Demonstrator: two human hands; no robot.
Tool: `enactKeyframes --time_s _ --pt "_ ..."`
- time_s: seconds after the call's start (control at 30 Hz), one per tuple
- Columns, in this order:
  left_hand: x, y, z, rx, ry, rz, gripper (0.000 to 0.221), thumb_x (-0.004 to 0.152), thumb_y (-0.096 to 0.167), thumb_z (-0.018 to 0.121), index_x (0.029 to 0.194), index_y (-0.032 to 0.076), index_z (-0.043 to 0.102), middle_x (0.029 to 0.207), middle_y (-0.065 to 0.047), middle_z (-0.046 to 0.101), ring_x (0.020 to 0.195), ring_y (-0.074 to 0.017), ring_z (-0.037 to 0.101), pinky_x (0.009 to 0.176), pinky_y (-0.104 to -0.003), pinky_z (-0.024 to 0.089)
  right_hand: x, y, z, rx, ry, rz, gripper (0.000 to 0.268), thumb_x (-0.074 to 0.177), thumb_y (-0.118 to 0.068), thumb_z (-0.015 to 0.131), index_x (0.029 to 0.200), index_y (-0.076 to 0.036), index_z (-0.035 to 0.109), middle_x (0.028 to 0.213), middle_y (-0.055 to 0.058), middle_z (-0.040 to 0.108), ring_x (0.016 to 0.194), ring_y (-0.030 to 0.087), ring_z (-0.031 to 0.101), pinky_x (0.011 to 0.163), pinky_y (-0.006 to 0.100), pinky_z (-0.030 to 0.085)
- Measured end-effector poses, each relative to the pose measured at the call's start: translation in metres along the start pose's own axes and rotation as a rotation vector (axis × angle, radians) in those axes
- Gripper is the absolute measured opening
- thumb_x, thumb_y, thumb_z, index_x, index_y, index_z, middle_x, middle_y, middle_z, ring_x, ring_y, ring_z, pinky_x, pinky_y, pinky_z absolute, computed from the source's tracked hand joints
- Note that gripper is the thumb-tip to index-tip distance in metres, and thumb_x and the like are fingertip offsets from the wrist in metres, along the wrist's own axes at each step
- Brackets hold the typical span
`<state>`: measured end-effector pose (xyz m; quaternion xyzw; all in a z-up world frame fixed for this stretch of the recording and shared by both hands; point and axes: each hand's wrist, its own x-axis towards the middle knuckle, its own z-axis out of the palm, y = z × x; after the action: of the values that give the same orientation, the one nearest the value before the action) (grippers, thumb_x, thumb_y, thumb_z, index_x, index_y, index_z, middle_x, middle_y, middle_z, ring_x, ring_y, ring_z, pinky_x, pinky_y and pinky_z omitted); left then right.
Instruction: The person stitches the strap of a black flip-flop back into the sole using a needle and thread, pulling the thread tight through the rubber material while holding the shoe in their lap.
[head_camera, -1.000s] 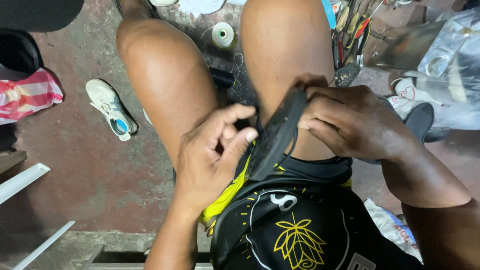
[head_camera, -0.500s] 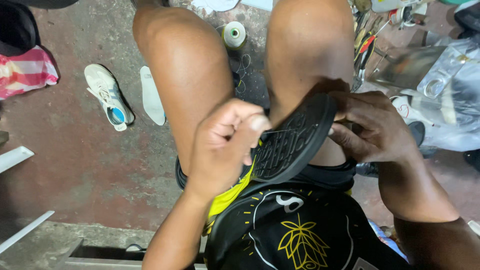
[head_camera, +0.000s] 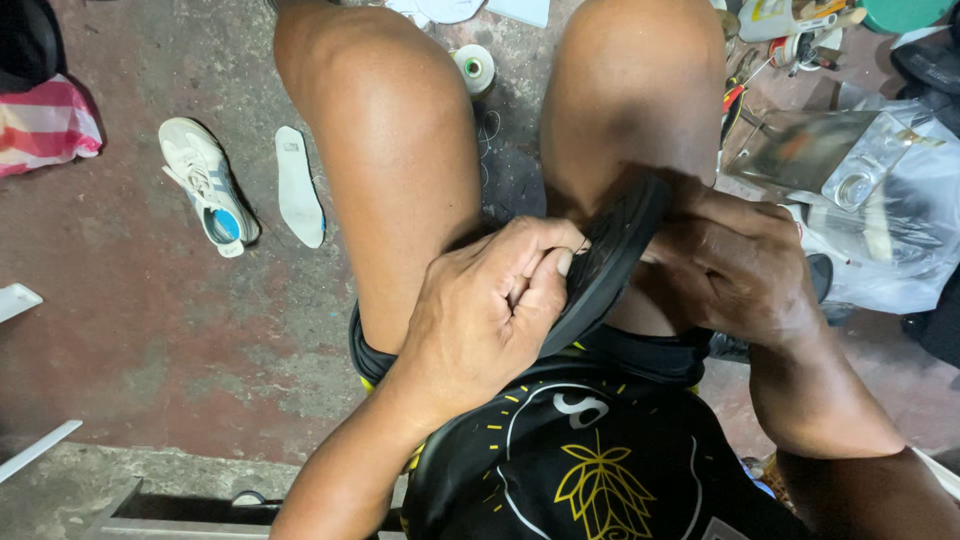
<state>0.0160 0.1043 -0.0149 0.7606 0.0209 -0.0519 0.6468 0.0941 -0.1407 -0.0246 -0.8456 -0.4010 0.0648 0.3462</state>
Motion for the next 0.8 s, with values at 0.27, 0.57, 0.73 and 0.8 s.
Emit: enactKeyframes --time_s 0.27,0.57,0.73,0.8 --pt "0.003 0.007 -0.003 -0.048 -0.054 -0.102 0.013 0.1 0.007 0.067 0.113 0.008 0.067 0.074 -0.003 0.063 0.056 -0.0093 0.054 0.054 -0.026 0.045 0.006 -0.008 -0.004 -0.016 0.011 -0.033 0.036 0.082 0.009 0.075 0.112 -0.01 0.073 0.115 0.015 0.071 0.099 0.029 0.075 0.078 0.032 0.061" --pt "0.011 0.014 -0.003 -0.003 -0.084 -0.109 0.009 0.098 0.008 0.069 0.107 0.008 0.069 0.07 0.0 0.063 0.054 -0.0056 0.057 0.054 -0.024 0.047 0.003 -0.004 -0.006 -0.01 0.046 -0.114 0.022 0.084 0.008 0.077 0.099 -0.006 0.068 0.106 0.016 0.071 0.094 0.03 0.074 0.077 0.037 0.062" --pt "0.008 0.018 0.001 0.012 -0.047 -0.122 0.01 0.097 0.006 0.069 0.107 0.007 0.069 0.073 0.0 0.065 0.057 -0.0043 0.057 0.056 -0.023 0.048 -0.008 0.007 -0.003 0.008 0.039 -0.101 0.022 0.086 0.007 0.08 0.098 -0.006 0.067 0.102 0.012 0.071 0.087 0.024 0.074 0.073 0.033 0.061" --pt "0.008 0.019 0.002 -0.023 -0.026 -0.158 0.011 0.097 0.004 0.068 0.107 0.007 0.069 0.072 0.001 0.065 0.059 -0.0042 0.056 0.057 -0.023 0.049 -0.01 0.011 0.001 0.035 0.055 -0.122 0.021 0.086 0.005 0.081 0.098 -0.005 0.067 0.101 0.011 0.071 0.085 0.022 0.074 0.072 0.032 0.062"
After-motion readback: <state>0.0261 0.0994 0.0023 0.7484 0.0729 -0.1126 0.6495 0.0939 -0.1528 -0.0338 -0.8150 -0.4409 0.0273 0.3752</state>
